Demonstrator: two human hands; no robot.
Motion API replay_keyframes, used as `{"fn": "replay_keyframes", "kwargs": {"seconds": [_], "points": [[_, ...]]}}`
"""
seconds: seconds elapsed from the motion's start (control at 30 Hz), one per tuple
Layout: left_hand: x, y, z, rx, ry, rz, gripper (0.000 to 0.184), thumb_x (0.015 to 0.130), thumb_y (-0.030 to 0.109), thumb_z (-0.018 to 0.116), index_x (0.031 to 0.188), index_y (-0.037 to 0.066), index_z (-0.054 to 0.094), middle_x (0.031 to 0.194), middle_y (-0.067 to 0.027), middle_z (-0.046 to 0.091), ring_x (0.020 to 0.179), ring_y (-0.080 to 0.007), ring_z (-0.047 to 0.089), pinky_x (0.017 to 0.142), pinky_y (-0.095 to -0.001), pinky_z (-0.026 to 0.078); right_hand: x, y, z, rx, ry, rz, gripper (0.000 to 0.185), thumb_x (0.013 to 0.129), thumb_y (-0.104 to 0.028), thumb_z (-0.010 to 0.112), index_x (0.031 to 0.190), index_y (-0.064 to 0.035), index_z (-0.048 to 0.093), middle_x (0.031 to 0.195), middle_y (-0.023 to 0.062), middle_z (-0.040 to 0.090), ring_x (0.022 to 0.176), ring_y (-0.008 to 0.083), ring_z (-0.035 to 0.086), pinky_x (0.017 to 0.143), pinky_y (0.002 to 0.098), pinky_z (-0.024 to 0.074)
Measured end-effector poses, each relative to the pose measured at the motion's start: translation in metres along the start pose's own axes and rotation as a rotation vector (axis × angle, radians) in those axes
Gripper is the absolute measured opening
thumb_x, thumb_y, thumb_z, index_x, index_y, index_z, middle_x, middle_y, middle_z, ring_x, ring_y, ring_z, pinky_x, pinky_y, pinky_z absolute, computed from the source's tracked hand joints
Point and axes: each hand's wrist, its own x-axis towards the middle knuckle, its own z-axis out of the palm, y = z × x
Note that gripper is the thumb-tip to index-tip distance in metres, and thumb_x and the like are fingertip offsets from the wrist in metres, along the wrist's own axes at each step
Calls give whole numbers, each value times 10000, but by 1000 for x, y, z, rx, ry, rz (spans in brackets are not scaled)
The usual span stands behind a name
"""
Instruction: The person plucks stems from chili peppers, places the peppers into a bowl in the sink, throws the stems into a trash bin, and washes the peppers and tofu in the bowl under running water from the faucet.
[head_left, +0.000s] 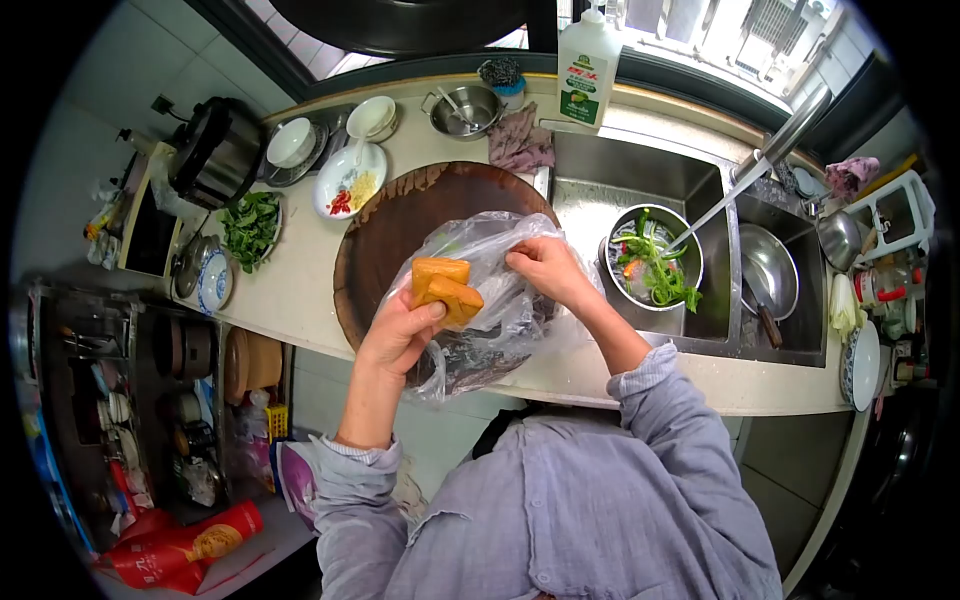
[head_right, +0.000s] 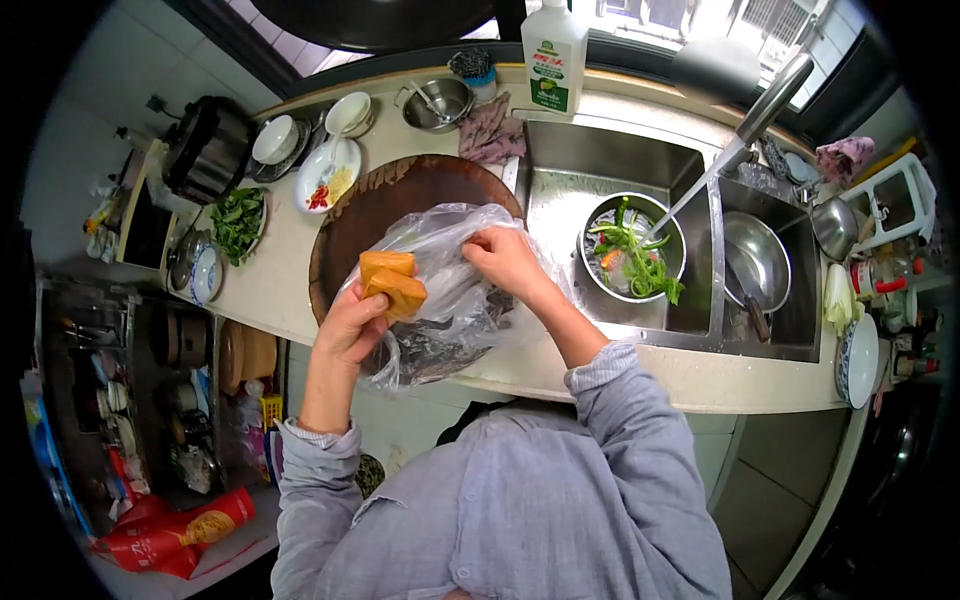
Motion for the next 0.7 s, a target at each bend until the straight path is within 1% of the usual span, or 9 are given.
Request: {"fn": "replay_keyframes", "kwargs": {"seconds": [0.17, 0.23, 0.37, 0.4, 0.43, 0.53, 0.57, 0.6, 0.7], "points": [[-31, 37, 37, -75, 89, 78, 647, 751, 216, 693, 1276, 32, 362, 1242, -143, 469, 1163, -352, 445, 917, -503, 422, 20, -1, 7, -122, 110, 57, 289, 757, -227, 550, 890, 18, 625, 903, 201, 628, 850, 328, 605, 775, 378, 459], [-42, 52, 44, -172, 105, 165, 549, 801, 168, 632, 1264, 40, 367, 1219, -160, 474, 1136, -361, 468, 862, -508, 461, 27, -5, 8, -122, 155, 41, 296, 765, -231, 523, 894, 18, 619, 921, 215, 617, 880, 343, 592, 806, 396, 447], [-37, 65, 61, -285, 143, 217, 501, 843, 170, 584, 1271, 50, 352, 1193, -166, 486, 1059, -347, 522, 807, -447, 509, 30, -33, 2, -297, -265, -227, 347, 791, -258, 448, 948, 2, 617, 958, 229, 603, 942, 381, 557, 860, 399, 423], [-29, 64, 70, -305, 147, 204, 497, 846, 171, 579, 1271, 51, 351, 1186, -165, 490, 1041, -341, 533, 799, -437, 515, 19, -51, -6, -180, -260, -262, 311, 827, -188, 451, 997, 16, 612, 969, 186, 624, 969, 285, 580, 855, 341, 439], [-18, 60, 82, -281, 135, 207, 445, 859, 166, 558, 1248, 58, 371, 1169, -157, 500, 975, -306, 565, 737, -388, 534, 13, -61, -16, 61, -297, -257, 305, 849, -186, 454, 1032, 10, 599, 988, 166, 619, 981, 255, 575, 849, 327, 443], [18, 33, 107, -199, 42, 190, 391, 883, 225, 524, 1235, 107, 402, 1179, -111, 505, 963, -286, 559, 756, -376, 517, -20, -79, -59, 742, -251, -186, 349, 873, -221, 501, 1151, -11, 527, 1050, 111, 582, 1002, 194, 545, 839, 301, 445], [31, 19, 129, -207, 157, 194, 350, 884, 219, 523, 1205, 138, 410, 1154, -88, 513, 959, -251, 561, 737, -346, 514, -30, -78, -70, 962, -206, -153, 388, 874, -239, 523, 1193, -19, 498, 1071, 94, 567, 1007, 179, 533, 837, 294, 443], [49, 3, 151, -191, 189, 261, 345, 893, 200, 507, 1211, 133, 394, 1145, -82, 513, 970, -236, 558, 766, -357, 509, -31, -58, -73, 887, -197, -328, 537, 870, -205, 565, 1326, -50, 326, 1203, 88, 451, 1085, 169, 465, 903, 290, 401], [104, -43, 197, -346, 107, 208, 304, 906, 188, 487, 1189, 126, 394, 1132, -66, 512, 1006, -223, 543, 840, -367, 483, -43, -36, -103, 944, 75, -329, 659, 844, -127, 593, 1372, -72, 202, 1229, 103, 422, 1103, 154, 445, 930, 271, 370]]}}
